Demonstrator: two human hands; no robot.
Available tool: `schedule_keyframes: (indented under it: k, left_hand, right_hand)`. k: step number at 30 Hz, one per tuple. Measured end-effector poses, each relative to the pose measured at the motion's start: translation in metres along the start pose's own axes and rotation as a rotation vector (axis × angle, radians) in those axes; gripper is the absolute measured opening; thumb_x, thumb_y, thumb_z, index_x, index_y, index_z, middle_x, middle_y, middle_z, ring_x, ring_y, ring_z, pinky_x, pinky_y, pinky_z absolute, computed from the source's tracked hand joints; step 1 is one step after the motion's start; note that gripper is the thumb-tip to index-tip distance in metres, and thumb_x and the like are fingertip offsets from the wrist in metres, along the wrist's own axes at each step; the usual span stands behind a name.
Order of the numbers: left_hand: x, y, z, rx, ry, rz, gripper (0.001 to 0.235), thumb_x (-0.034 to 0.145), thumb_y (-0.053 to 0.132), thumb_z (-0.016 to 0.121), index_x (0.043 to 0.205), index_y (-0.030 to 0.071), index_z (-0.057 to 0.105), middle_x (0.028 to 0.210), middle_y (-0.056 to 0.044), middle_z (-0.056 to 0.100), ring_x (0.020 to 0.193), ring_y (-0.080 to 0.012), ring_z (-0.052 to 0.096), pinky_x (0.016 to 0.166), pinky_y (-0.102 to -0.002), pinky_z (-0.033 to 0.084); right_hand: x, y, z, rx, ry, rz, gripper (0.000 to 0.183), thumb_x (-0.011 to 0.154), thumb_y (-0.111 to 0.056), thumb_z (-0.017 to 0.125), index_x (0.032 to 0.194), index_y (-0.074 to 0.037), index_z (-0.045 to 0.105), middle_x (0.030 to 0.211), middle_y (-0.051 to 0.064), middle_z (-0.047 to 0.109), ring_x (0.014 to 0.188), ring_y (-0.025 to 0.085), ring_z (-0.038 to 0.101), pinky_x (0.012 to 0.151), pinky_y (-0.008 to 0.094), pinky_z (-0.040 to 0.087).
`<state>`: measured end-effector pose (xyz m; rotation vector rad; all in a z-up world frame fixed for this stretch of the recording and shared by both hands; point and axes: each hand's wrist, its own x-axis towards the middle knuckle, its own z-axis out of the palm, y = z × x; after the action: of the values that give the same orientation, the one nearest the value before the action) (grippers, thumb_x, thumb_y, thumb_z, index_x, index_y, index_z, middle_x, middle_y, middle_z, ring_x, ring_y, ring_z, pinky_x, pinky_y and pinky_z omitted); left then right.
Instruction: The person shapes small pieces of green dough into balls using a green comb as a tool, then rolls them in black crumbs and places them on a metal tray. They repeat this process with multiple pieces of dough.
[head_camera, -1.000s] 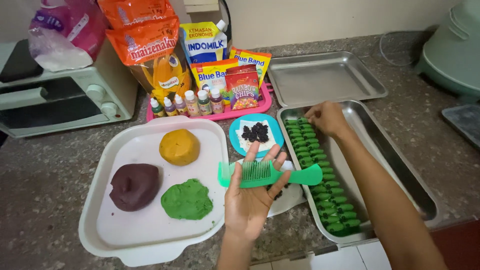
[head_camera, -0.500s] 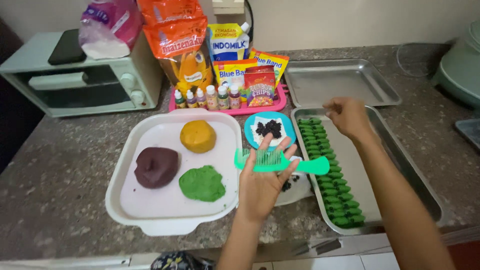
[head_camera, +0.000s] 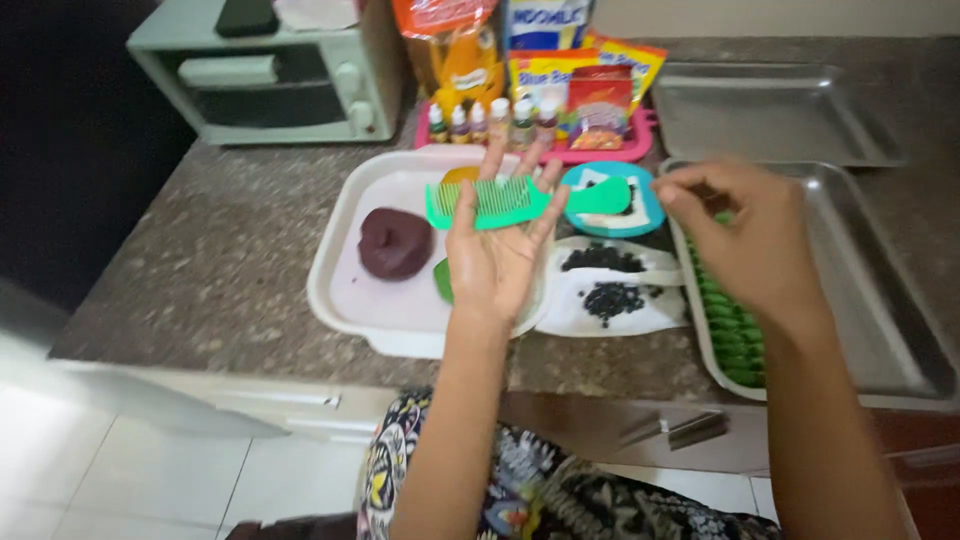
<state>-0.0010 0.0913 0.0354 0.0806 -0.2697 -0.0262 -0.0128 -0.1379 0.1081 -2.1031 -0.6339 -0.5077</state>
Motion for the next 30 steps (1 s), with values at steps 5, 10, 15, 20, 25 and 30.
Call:
schedule_keyframes:
  k: [5,10,15,20,25,30]
  left_hand:
    - [-0.011,0.054,-0.024,0.095,0.053,0.037,0.051,0.109,0.04,0.047,0.152,0.012,0.045,0.156,-0.028,0.041,0.142,-0.0472,0.044,0.114,-0.064,0.044]
    - [-0.008,0.078,-0.055,0.046,0.062,0.031,0.051,0.109,0.04,0.048,0.152,0.013,0.047,0.156,-0.027,0.042,0.141,-0.0471,0.045,0.113,-0.063,0.045]
    - [-0.007,0.085,-0.071,-0.073,0.163,-0.002,0.051,0.108,0.041,0.046,0.151,0.013,0.047,0.156,-0.026,0.043,0.14,-0.0479,0.045,0.113,-0.064,0.044]
    - [-0.011,0.092,-0.063,-0.06,0.167,0.0,0.053,0.107,0.041,0.047,0.152,0.014,0.046,0.157,-0.025,0.042,0.14,-0.0471,0.045,0.114,-0.063,0.043]
    - [-0.007,0.096,-0.08,0.01,0.177,0.02,0.055,0.107,0.043,0.048,0.153,0.014,0.045,0.156,-0.024,0.044,0.139,-0.0459,0.047,0.113,-0.062,0.043]
    - [-0.003,0.084,-0.089,-0.021,0.181,-0.01,0.053,0.108,0.043,0.046,0.153,0.015,0.044,0.156,-0.025,0.043,0.138,-0.0466,0.047,0.112,-0.063,0.045]
  right_hand:
    - [-0.02,-0.02,0.059,0.054,-0.14,-0.043,0.011,0.093,-0.01,0.077,0.102,-0.004,0.078,0.081,0.019,0.071,0.071,0.028,0.065,0.066,0.04,0.053]
    - [-0.027,0.011,0.132,-0.047,-0.304,0.032,0.014,0.087,-0.018,0.078,0.1,-0.013,0.081,0.086,0.013,0.077,0.086,0.031,0.072,0.074,0.045,0.057]
    - [-0.03,0.002,0.173,-0.244,-0.403,0.188,0.035,0.075,-0.02,0.089,0.107,-0.008,0.081,0.09,0.016,0.079,0.091,0.036,0.07,0.085,0.049,0.055]
    - [-0.035,0.007,0.197,-0.538,-0.385,0.09,0.051,0.065,-0.038,0.095,0.103,-0.01,0.076,0.083,0.005,0.074,0.089,0.025,0.067,0.086,0.04,0.053]
    - [-0.046,0.032,0.215,-0.591,-0.308,0.047,0.046,0.063,-0.039,0.094,0.093,-0.011,0.074,0.074,0.003,0.068,0.081,0.024,0.064,0.08,0.04,0.05]
    - [-0.054,0.041,0.218,-0.592,-0.15,-0.045,0.039,0.066,-0.043,0.093,0.086,-0.017,0.072,0.07,-0.001,0.062,0.076,0.02,0.062,0.075,0.036,0.048]
